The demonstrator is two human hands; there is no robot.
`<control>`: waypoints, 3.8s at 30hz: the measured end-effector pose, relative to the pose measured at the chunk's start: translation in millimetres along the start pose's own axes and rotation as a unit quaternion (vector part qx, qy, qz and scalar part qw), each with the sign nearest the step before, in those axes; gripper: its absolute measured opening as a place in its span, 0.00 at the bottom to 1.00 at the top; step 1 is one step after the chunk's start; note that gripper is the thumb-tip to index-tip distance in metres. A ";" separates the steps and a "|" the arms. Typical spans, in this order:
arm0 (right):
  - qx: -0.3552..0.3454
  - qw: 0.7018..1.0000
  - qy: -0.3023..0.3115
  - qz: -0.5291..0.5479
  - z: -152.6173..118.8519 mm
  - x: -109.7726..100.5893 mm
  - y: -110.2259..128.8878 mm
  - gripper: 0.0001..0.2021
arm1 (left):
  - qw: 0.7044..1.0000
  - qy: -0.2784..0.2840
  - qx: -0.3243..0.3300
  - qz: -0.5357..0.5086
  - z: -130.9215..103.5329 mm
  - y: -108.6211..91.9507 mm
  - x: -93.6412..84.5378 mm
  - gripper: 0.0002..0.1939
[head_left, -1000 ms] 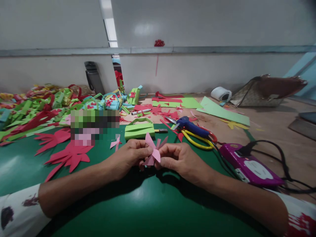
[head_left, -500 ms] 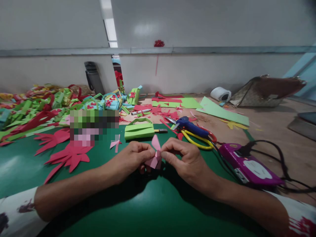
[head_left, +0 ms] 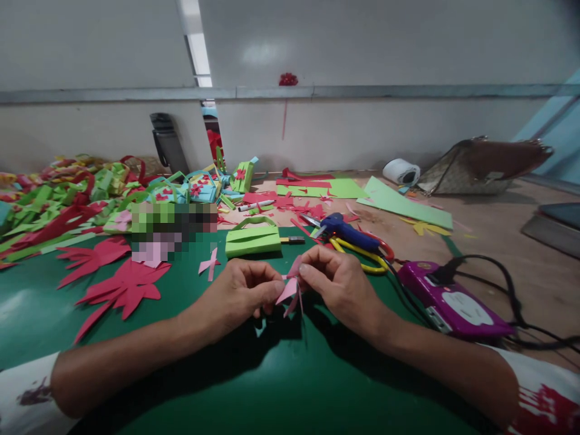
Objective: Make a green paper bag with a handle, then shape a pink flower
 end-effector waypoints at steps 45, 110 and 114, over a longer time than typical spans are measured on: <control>-0.059 0.989 0.117 -0.076 -13.8 10.9 6.1 0.08 | 0.989 0.052 0.088 0.106 -9.0 -2.0 8.7 0.15; 0.026 0.979 0.201 0.014 -9.5 13.8 -3.4 0.11 | 0.982 0.151 0.051 0.097 -1.4 2.5 3.7 0.11; 0.037 0.980 0.195 0.004 -9.8 13.4 -3.8 0.09 | 0.978 0.136 0.063 0.146 -0.9 2.4 5.5 0.15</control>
Point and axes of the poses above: each hand's wrist, its own z-axis towards the middle knuckle, its own x-axis out of the palm, y = z × x, the point moved 4 cm from there along z, towards the middle knuckle, and after that the axes turned 1 degree about -x, right-handed, at the moved point
